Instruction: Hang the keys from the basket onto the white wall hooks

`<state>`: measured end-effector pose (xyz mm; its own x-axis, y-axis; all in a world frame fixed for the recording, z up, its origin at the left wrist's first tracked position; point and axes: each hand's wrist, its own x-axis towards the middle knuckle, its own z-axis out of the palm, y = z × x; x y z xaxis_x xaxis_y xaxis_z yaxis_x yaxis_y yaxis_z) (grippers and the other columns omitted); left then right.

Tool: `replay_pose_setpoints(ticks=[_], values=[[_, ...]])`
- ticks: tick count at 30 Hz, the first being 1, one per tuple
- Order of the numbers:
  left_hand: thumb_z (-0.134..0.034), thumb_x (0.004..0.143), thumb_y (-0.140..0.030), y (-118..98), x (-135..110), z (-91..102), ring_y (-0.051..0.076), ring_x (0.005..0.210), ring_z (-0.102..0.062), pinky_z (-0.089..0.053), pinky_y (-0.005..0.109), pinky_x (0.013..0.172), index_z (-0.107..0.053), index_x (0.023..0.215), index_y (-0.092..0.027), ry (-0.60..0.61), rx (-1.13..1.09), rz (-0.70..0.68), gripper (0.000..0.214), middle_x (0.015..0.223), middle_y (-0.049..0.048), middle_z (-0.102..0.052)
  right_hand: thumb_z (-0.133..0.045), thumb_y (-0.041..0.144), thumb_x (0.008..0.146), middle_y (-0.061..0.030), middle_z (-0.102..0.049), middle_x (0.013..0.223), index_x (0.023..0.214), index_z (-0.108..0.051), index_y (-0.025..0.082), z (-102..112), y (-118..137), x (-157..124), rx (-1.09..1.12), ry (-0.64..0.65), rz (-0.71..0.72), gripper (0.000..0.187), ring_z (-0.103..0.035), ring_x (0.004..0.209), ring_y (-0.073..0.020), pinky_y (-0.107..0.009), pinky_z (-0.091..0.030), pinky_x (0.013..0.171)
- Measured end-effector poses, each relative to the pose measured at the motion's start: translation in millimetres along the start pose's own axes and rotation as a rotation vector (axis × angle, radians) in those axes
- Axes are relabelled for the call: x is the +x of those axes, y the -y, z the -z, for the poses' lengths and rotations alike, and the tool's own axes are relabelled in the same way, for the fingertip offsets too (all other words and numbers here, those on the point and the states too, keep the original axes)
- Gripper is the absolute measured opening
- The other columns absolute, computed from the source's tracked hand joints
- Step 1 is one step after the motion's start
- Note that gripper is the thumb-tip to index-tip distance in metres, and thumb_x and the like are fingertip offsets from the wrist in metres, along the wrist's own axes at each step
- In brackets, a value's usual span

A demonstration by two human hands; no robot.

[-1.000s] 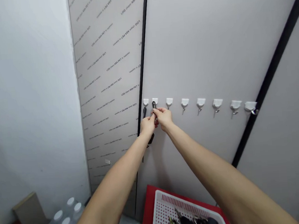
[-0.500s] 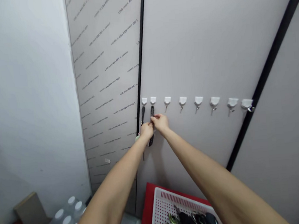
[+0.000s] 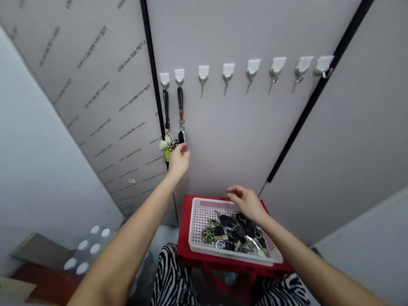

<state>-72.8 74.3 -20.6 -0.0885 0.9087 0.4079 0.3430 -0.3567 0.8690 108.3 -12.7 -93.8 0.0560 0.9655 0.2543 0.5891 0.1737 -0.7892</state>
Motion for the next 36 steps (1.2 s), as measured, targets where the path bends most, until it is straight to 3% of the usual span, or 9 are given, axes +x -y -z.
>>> replay_pose_setpoints(ticks=[3,7,10,13,17,22,28,33,36], values=[[-0.041,0.064,-0.012,25.3,-52.4,-23.2,0.012,0.079,-0.049,-0.036,0.024,0.074,-0.051,0.086,-0.013,0.207,0.001,0.028,0.024,0.087,0.0063,-0.055,-0.042,0.026,0.063,-0.0029,-0.059,0.071,0.07,-0.055,0.018,5.7,-29.1,-33.8,-0.217,0.028,0.049,0.017,-0.051,0.069,-0.0155,-0.029,-0.038,0.065],[-0.039,0.064,-0.012,49.4,-115.1,-54.1,0.013,0.08,-0.048,-0.036,0.025,0.074,-0.05,0.089,-0.015,0.461,0.184,-0.013,0.027,0.088,0.0054,-0.054,-0.038,0.024,0.066,-0.0052,-0.057,0.08,0.075,-0.055,0.018,11.6,-42.7,-51.4,-0.376,-0.042,0.108,0.02,-0.048,0.08,-0.0166,-0.029,-0.035,0.073],[-0.04,0.062,-0.01,54.1,-140.0,-67.5,0.014,0.089,-0.042,-0.032,0.026,0.079,-0.048,0.094,-0.018,0.639,0.325,-0.201,0.033,0.095,0.0033,-0.051,-0.037,0.023,0.067,-0.0054,-0.056,0.083,0.079,-0.054,0.017,11.3,-43.5,-53.3,-0.439,-0.013,0.111,0.022,-0.047,0.081,-0.016,-0.029,-0.034,0.074],[-0.043,0.061,-0.011,54.1,-147.0,-72.8,0.016,0.089,-0.04,-0.031,0.029,0.078,-0.045,0.096,-0.021,0.759,0.436,-0.34,0.037,0.095,0.0021,-0.05,-0.039,0.022,0.066,-0.0038,-0.056,0.084,0.08,-0.054,0.019,9.0,-42.1,-53.5,-0.515,0.102,0.14,0.021,-0.046,0.082,-0.0166,-0.03,-0.033,0.074],[-0.047,0.06,-0.019,56.7,-144.5,-73.4,0.017,0.085,-0.041,-0.031,0.029,0.075,-0.047,0.093,-0.02,0.729,0.496,-0.294,0.032,0.089,0.0033,-0.051,-0.039,0.021,0.066,-0.0033,-0.054,0.087,0.079,-0.054,0.02,7.8,-43.1,-54.3,-0.536,0.137,0.154,0.02,-0.045,0.084,-0.0165,-0.03,-0.033,0.073],[-0.049,0.057,-0.019,60.4,-140.3,-70.4,0.014,0.078,-0.043,-0.033,0.025,0.07,-0.051,0.076,-0.019,0.618,0.349,-0.123,0.019,0.08,0.0005,-0.052,-0.038,0.02,0.066,-0.0034,-0.054,0.087,0.078,-0.055,0.021,8.2,-45.2,-55.6,-0.503,0.116,0.155,0.02,-0.044,0.084,-0.0166,-0.031,-0.033,0.073],[-0.044,0.06,-0.019,62.4,-135.4,-71.9,0.009,0.063,-0.044,-0.034,0.019,0.06,-0.047,0.061,-0.016,0.478,-0.083,0.143,0.004,0.061,-0.0028,-0.049,-0.044,0.026,0.063,-0.0038,-0.053,0.091,0.082,-0.055,0.022,10.4,-37.3,-58.0,-0.501,0.172,0.229,0.022,-0.042,0.089,-0.0181,-0.033,-0.031,0.075],[-0.049,0.056,-0.033,59.5,-132.4,-73.2,0.006,0.047,-0.041,-0.033,0.018,0.048,-0.044,0.058,-0.014,0.421,-0.502,0.486,0.02,0.049,-0.0046,-0.045,-0.044,0.026,0.063,-0.0044,-0.056,0.086,0.084,-0.054,0.021,5.5,-33.8,-57.2,-0.362,0.127,0.209,0.024,-0.045,0.084,-0.0171,-0.033,-0.033,0.074],[-0.053,0.052,-0.038,56.9,-131.1,-72.1,0.006,0.045,-0.042,-0.033,0.018,0.046,-0.045,0.059,-0.013,0.417,-0.657,0.603,0.027,0.05,-0.0042,-0.047,-0.045,0.028,0.063,-0.005,-0.056,0.087,0.092,-0.05,0.019,-4.7,-29.7,-54.8,-0.207,0.099,0.149,0.031,-0.047,0.082,-0.0166,-0.032,-0.034,0.074]])
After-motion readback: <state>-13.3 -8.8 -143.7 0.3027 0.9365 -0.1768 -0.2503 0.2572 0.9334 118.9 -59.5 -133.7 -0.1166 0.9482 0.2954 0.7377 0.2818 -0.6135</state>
